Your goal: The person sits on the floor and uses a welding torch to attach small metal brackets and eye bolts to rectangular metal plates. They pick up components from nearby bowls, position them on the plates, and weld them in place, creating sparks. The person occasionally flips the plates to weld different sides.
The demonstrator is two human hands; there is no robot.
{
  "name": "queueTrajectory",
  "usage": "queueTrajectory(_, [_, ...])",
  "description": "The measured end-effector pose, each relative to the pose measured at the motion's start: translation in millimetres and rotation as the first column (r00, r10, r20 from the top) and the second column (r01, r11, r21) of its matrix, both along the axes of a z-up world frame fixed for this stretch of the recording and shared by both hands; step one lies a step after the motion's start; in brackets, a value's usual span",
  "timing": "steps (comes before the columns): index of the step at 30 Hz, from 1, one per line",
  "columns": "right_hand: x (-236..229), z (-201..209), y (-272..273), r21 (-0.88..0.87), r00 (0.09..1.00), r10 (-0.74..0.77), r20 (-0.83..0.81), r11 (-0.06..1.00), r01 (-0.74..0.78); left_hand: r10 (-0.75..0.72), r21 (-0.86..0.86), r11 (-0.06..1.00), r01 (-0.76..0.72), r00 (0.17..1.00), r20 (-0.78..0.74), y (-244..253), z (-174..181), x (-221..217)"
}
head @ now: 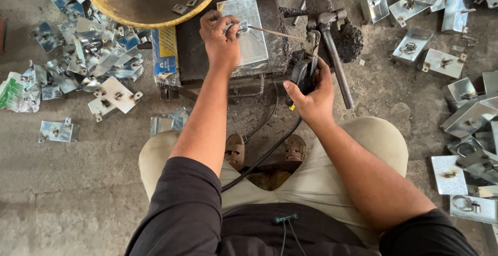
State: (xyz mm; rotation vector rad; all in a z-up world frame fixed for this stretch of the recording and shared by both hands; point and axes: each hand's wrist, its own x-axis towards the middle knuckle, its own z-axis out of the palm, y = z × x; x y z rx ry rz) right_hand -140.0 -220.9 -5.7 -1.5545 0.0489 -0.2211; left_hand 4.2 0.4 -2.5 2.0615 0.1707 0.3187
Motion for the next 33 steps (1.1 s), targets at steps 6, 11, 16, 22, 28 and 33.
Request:
queueTrajectory(6, [1.7, 0.7, 3.5, 0.122, 0.998, 0.05, 0.035, 0.991, -0.054, -0.031, 0.259, 0.966, -0.013, 0.986, 0.165, 8.6, -12.8, -1.3])
queueTrajectory(11, [1.4, 2.1, 2.4, -0.007, 0.998, 0.012, 0.066, 1.0, -0.011, -0.012, -0.062, 0.998, 0.019, 0.993, 0.113, 4.4, -12.1, 2.1])
queueTrajectory(16, [0.7, 5.4, 3.2, -0.121, 1.0, -0.004, 0.006, 0.993, 0.005, -0.01, 0.104, 0.995, -0.013, 0.975, 0.221, 9.3, -19.5, 1.3])
queueTrajectory(22, [-2.0, 11.9, 4.6, -0.125, 1.0, 0.012, 0.013, 0.992, -0.01, -0.126, -0.714, 0.679, 0.171, 0.985, 0.116, 12.2, -43.3, 17.8])
queueTrajectory(28, [-1.3, 13.1, 6.5, -0.154, 0.998, 0.003, 0.056, 0.988, 0.006, -0.027, 0.231, 0.973, -0.031, 0.969, 0.245, 17.7, -36.6, 7.3])
queueTrajectory(33, [-1.5, 11.4, 6.7, -0.189, 0.997, 0.007, 0.075, 0.982, 0.007, -0.02, 0.109, 0.994, -0.004, 0.975, 0.222, 15.4, -35.2, 9.7])
